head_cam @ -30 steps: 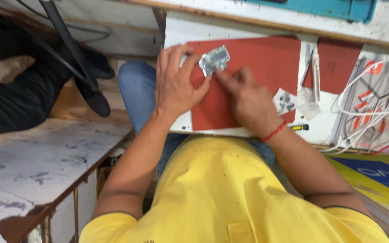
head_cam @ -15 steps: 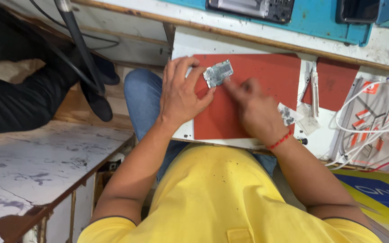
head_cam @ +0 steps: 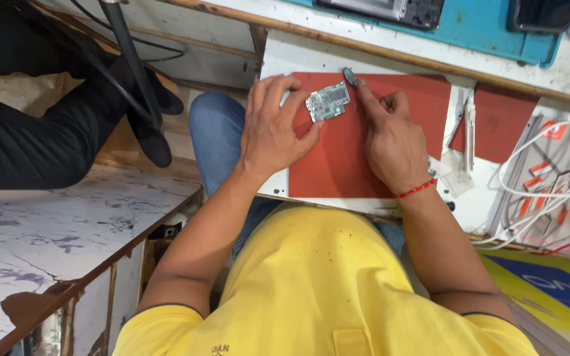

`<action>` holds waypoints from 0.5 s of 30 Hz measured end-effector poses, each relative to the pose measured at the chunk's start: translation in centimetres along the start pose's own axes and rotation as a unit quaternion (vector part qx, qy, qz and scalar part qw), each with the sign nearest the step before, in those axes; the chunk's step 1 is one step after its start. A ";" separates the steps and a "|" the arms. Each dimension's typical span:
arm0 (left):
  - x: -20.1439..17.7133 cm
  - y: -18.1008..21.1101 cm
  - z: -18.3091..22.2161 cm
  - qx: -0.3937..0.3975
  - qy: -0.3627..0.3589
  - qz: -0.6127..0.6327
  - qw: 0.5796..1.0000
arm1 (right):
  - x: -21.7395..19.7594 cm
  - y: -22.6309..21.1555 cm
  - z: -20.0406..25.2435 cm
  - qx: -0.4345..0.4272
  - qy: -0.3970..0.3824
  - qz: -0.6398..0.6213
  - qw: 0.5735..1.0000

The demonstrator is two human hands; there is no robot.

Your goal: The person uses a small brush to repeatedly scrub the surface of a small circuit board placed on a red mat. The person holds the board with one hand and scrubs with the other, focusing on the same small area throughout the clip.

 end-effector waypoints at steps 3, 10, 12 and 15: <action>-0.4 -0.1 -0.1 0.007 0.003 -0.008 1.000 | 0.8 -1.4 0.1 -0.076 -0.022 -0.003 0.997; -0.2 0.0 0.1 0.004 0.004 -0.010 1.000 | 0.2 -2.8 0.6 -0.069 -0.023 0.005 0.997; -0.3 0.1 -0.1 0.008 0.005 -0.013 1.000 | 1.1 -3.9 0.7 -0.105 -0.074 -0.007 0.992; -0.1 0.2 0.0 0.012 0.012 -0.010 1.000 | -0.2 -1.4 0.2 -0.026 -0.004 -0.018 0.999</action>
Point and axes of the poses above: each hand's wrist, its own z-axis away from the middle knuckle, its own x-axis out of the palm, y = z × x, the point moved 9 cm from there along -z, towards the middle knuckle, and after that the axes turned 5 degrees about -y, right-handed, at the moved point
